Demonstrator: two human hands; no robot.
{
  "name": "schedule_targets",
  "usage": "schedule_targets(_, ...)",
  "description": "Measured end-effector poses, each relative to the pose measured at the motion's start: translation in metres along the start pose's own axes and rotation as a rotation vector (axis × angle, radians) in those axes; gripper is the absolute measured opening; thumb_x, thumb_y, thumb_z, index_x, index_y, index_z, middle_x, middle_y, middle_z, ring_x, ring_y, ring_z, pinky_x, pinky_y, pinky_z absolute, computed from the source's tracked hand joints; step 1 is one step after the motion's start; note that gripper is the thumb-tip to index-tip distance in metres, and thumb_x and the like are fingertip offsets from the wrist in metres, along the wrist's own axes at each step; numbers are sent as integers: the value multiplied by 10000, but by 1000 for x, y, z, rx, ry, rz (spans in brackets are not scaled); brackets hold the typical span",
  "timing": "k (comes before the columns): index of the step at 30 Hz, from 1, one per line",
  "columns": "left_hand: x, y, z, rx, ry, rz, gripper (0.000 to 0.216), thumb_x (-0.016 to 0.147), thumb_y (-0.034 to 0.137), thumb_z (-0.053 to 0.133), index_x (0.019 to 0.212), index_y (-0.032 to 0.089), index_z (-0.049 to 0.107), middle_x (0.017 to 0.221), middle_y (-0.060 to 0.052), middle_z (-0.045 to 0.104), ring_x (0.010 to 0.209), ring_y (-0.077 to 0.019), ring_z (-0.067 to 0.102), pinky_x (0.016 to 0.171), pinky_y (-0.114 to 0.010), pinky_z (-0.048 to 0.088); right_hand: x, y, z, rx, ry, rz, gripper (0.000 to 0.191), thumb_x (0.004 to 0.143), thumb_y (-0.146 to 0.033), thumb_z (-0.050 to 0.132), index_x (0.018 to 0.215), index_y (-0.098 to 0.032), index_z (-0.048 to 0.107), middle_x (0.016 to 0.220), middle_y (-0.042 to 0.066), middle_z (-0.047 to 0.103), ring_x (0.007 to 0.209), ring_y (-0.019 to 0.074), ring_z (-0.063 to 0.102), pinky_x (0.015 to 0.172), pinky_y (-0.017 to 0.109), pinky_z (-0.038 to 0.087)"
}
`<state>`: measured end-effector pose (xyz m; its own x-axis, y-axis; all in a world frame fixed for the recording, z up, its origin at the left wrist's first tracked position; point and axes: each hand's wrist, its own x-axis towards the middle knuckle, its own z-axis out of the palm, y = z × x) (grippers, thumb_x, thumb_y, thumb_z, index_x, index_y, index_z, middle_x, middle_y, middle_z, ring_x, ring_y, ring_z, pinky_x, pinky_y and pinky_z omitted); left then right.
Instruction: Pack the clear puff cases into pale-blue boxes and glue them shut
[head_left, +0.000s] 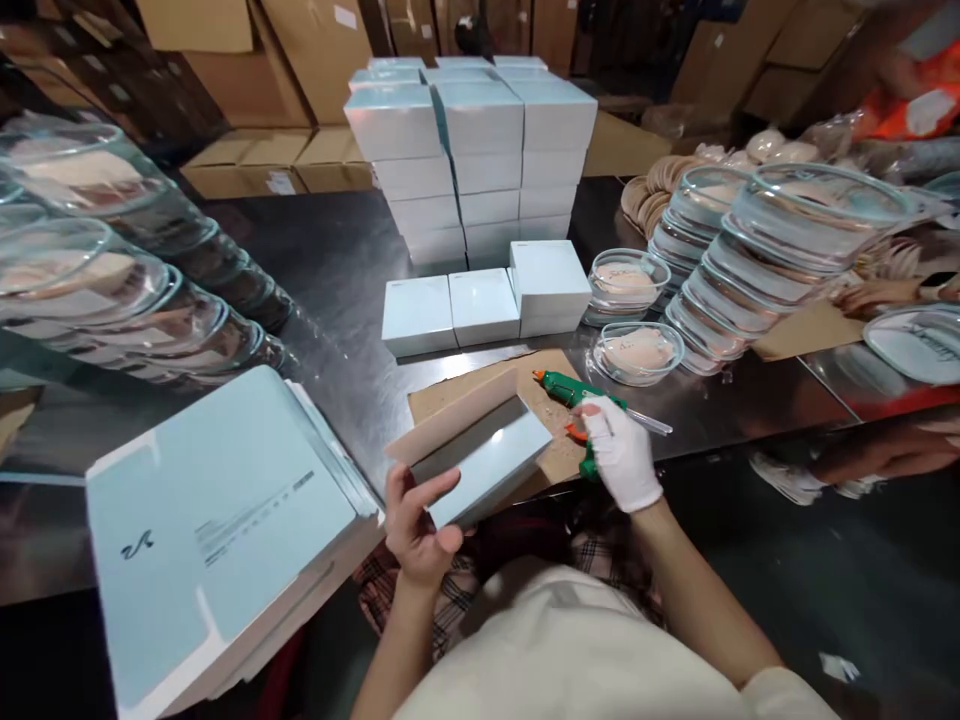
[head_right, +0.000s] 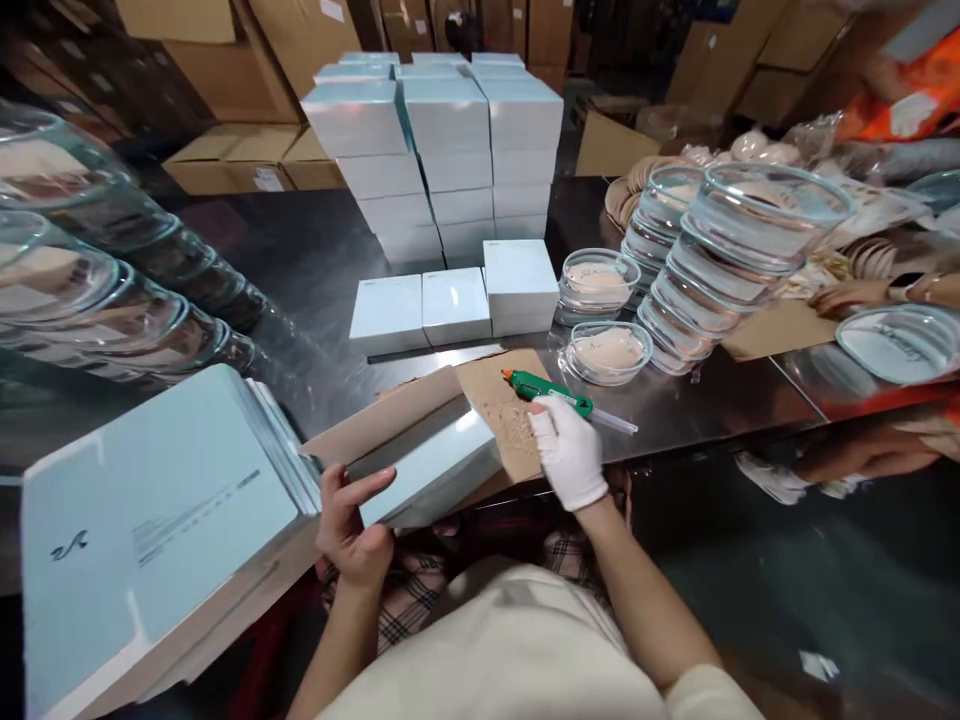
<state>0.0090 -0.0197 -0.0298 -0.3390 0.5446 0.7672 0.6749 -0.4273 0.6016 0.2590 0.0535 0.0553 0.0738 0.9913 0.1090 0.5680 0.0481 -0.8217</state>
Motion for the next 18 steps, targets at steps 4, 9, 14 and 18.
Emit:
schedule_targets(4,8,-5,2,-53,-84,172,561,879,744,660,1062,219,734,896,-37,709,938,-246,688,1044,-447,498,3,30,-24,-536,-116,445,412,869,-605,679,956,-203,680,934,144,749,972,362,740,887,467,531)
schedule_targets(9,13,8,2,-36,36,153,325,897,505,734,1054,221,709,873,-25,705,898,-247,683,1115,-509,461,12,51,-14,-114,-49,501,310,652,-338,790,892,-167,695,803,115,736,872,344,735,780,407,546)
schedule_targets(14,10,40,-9,-158,-23,-134,286,913,488,721,1055,243,755,951,-28,738,1019,-260,692,1121,-456,452,-1,48,-14,169,49,433,369,742,-442,660,996,-179,618,705,19,671,596,200,655,570,318,546)
schedule_targets(18,-6,52,8,-203,-267,-364,283,936,494,708,1028,232,765,996,-44,750,964,-232,703,873,-340,533,-24,34,-19,435,237,195,464,703,-451,786,1058,-234,582,816,15,722,624,185,665,632,348,609)
